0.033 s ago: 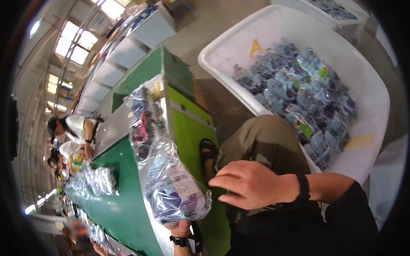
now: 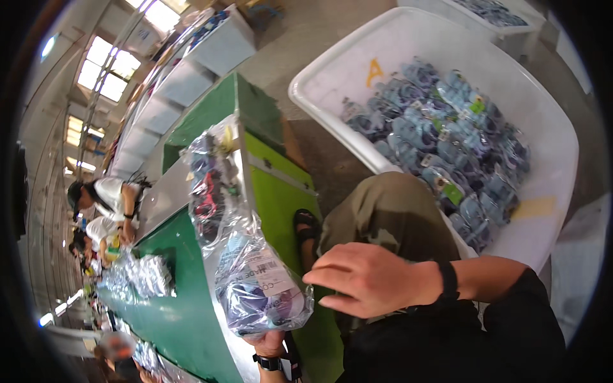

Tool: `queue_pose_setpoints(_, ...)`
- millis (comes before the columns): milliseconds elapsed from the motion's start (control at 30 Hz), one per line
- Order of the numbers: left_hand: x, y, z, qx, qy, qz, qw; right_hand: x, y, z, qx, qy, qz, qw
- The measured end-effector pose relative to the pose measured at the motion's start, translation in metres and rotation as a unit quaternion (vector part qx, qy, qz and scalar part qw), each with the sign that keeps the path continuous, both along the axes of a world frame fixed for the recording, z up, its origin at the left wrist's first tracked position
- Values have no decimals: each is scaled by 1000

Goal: The person sits on the floor next to a conveyor belt and a large white bin. They repeatedly pick up packaged footwear from the conveyor belt and place them into the bin. The person handles the items one by one, moving them from the belt to the bin in a repetitive sorting process.

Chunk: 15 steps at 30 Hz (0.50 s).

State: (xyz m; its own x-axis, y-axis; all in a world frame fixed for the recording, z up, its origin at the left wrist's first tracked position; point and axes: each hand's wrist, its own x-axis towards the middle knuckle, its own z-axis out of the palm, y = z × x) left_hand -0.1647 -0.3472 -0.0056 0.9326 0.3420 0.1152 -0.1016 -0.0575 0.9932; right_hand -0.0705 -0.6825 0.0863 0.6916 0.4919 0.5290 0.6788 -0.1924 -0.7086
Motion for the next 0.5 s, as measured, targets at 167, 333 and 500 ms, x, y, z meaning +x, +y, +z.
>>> queue_pose_setpoints(167,0,-24,11,1,-14,-75,997,-8,1,22,36,-58,-34,997)
queue_pose_setpoints(333,12,-39,9,70,-54,-127,988,-8,17,20,72,-195,-59,976)
queue_pose_setpoints(500,37,-78,28,-50,13,-247,968,-2,20,9,-22,-263,-135,955)
